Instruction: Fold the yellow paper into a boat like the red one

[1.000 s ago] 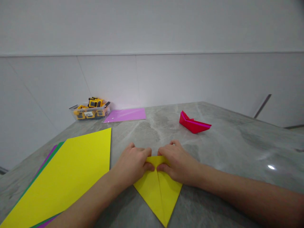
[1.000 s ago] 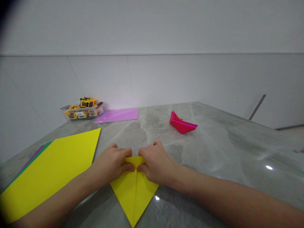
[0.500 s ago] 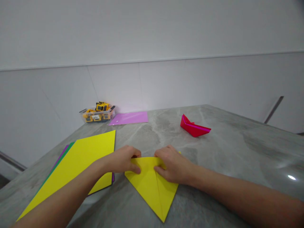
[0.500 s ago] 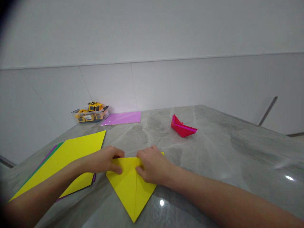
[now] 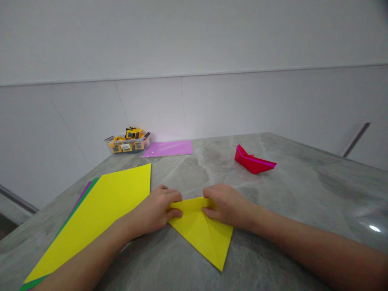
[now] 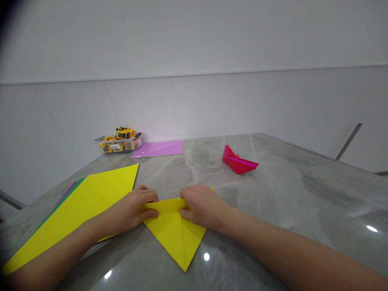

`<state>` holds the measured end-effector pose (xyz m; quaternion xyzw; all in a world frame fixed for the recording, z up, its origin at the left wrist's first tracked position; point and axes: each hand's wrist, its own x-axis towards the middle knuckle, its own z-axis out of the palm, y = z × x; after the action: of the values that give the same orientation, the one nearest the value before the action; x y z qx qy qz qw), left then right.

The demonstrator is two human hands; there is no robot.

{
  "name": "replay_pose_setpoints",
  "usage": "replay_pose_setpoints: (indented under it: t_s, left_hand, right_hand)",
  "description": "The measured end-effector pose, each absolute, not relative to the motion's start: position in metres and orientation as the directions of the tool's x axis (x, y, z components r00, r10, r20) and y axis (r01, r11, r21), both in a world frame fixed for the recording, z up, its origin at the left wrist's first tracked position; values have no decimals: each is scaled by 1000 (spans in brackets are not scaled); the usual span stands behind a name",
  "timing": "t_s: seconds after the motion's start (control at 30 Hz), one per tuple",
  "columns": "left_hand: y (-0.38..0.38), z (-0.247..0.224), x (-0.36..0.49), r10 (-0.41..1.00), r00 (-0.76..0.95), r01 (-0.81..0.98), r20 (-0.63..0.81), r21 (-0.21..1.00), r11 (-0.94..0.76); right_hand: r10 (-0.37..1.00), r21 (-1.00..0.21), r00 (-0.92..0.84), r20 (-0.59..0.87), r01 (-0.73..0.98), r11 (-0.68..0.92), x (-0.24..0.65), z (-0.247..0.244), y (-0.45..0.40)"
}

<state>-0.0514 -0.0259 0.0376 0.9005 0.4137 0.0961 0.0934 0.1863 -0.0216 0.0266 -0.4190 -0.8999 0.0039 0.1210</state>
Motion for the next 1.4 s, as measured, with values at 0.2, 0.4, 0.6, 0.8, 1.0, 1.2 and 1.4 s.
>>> replay_pose_setpoints:
  t_s: [0.2,0.4,0.6,0.8,1.0,1.2,1.4]
  left_hand:
    - [-25,37,-55,639,750,632,171,100,-769]
    - [-30,39,-53,608,768,587,202,157,-794]
    - [-33,34,-50,682,719,631,134,286,-721]
    - [-25,34,-55,774,600,695,200,349,-629]
    - [-21,35,-55,822,548,731,153,390,-560]
    - [-23,31,-51,902,421,805,93,420,-418]
    - [-26,30,-43,935,354,637,8,731,-247]
  right_hand:
    - [703,-36,-686,187,711,703,188,32,-24]
    - [655,-57,-722,224,661,748,189,30,-27]
    - [602,-38,-753,267,616,787,185,25,-29]
    - [702,-37,-653,284,724,689,199,30,-10]
    - [805,-63,-493,331,840,539,213,25,6]
    - [741,-131,-496,452,785,605,195,25,-19]
    - [697,-280,-672,249,640,716,188,23,-35]
